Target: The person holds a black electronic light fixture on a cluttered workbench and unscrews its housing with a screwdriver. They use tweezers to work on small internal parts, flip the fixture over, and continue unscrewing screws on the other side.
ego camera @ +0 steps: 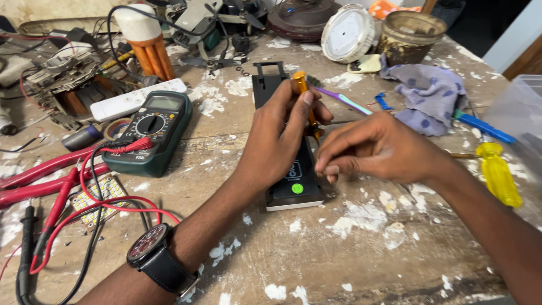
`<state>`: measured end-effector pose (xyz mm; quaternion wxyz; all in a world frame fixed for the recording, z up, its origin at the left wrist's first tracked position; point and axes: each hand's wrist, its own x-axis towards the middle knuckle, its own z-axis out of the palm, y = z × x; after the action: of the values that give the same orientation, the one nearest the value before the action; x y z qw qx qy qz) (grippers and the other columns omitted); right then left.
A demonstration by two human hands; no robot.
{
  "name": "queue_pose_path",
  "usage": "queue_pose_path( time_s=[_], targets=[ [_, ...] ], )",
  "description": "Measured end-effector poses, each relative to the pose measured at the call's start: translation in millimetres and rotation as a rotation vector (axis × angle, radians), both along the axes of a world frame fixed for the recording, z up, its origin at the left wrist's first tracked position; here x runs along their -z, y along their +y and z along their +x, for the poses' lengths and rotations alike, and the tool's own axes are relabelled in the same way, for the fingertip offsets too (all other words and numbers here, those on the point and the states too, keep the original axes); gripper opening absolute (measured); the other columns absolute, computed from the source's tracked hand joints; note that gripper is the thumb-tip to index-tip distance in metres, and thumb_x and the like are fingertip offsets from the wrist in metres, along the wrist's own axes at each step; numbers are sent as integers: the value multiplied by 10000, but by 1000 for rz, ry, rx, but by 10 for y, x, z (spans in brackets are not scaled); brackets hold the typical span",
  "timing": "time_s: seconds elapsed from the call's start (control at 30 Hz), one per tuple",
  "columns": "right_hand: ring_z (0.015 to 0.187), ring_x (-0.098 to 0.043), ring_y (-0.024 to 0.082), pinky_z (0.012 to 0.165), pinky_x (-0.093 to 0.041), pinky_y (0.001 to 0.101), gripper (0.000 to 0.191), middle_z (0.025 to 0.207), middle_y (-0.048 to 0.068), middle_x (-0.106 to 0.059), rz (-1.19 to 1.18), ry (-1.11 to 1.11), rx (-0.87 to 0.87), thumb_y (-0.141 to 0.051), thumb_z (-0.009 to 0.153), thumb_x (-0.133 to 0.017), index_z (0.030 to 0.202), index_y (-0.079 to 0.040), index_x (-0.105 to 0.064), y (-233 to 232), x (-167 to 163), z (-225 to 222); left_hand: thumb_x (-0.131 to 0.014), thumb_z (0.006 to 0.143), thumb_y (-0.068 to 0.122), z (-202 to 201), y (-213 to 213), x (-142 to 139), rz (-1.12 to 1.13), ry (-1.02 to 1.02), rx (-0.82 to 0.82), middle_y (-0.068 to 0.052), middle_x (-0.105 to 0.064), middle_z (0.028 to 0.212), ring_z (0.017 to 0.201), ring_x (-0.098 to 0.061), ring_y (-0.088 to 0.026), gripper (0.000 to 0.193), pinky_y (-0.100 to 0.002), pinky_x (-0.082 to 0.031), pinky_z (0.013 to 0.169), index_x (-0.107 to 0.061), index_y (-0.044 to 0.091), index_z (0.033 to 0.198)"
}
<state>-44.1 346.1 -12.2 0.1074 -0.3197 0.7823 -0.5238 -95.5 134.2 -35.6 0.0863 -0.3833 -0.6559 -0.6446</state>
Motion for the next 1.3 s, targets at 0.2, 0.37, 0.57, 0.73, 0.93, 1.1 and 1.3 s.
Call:
queue_pose_path(
  time_s=[0.2, 0.37, 0.57, 0.73, 0.93, 1.1, 1.3],
  targets=[
    [902, -733, 142, 762, -616, 276, 162, 985, 65, -756, 107, 182, 35, 20, 821, -791, 959, -55, -830, 28, 200, -15, -447, 1130, 213, -76, -16, 81, -19, 23, 1, -64, -755, 985, 904, -746, -130, 238, -304, -616, 772, -574, 13, 1151],
    [907, -744, 141, 789, -651, 290, 172, 987, 58, -746, 67, 134, 12, 22, 782, -809, 934, -57, -829, -12, 297, -51, -448, 1131, 221, -109, -13, 123, -25, 15, 25, -70, -758, 985, 904, -755, -135, 242, -301, -627, 767, -570, 12, 1142],
    [915, -743, 141, 802, -651, 284, 195, 991, 57, -749, 81, 187, 26, 16, 777, -814, 946, -79, -829, -29, 317, -49, -444, 1130, 220, -125, -7, 145, -38, 29, 27, -75, -758, 980, 912, -766, -139, 240, -299, -638, 770, -568, 16, 1130],
    [904, -766, 134, 796, -667, 279, 190, 977, 47, -769, 133, 204, 57, 5, 775, -811, 935, -94, -834, -52, 311, -41, -436, 1127, 233, -134, -9, 147, -63, 36, 22, -73, -755, 961, 904, -773, -137, 244, -300, -652, 765, -570, 29, 1121],
    [893, -759, 134, 771, -649, 274, 198, 965, 41, -777, 165, 241, 60, -6, 773, -820, 943, -104, -843, -47, 306, -36, -440, 1123, 241, -139, -5, 162, -72, 31, 20, -76, -755, 952, 882, -775, -140, 253, -295, -654, 745, -573, 26, 1113],
    [906, -764, 134, 779, -655, 278, 204, 971, 45, -786, 170, 241, 64, -17, 771, -821, 952, -108, -838, -45, 326, -50, -430, 1128, 244, -154, 7, 183, -66, 48, 30, -78, -748, 956, 890, -770, -137, 263, -291, -662, 758, -576, 26, 1125],
    [896, -772, 137, 784, -652, 282, 184, 940, 51, -795, 185, 224, 92, -19, 763, -827, 930, -95, -831, -29, 343, -53, -437, 1127, 246, -161, 8, 191, -75, 54, 24, -79, -752, 946, 885, -771, -134, 265, -293, -657, 757, -581, 23, 1119]
  ],
)
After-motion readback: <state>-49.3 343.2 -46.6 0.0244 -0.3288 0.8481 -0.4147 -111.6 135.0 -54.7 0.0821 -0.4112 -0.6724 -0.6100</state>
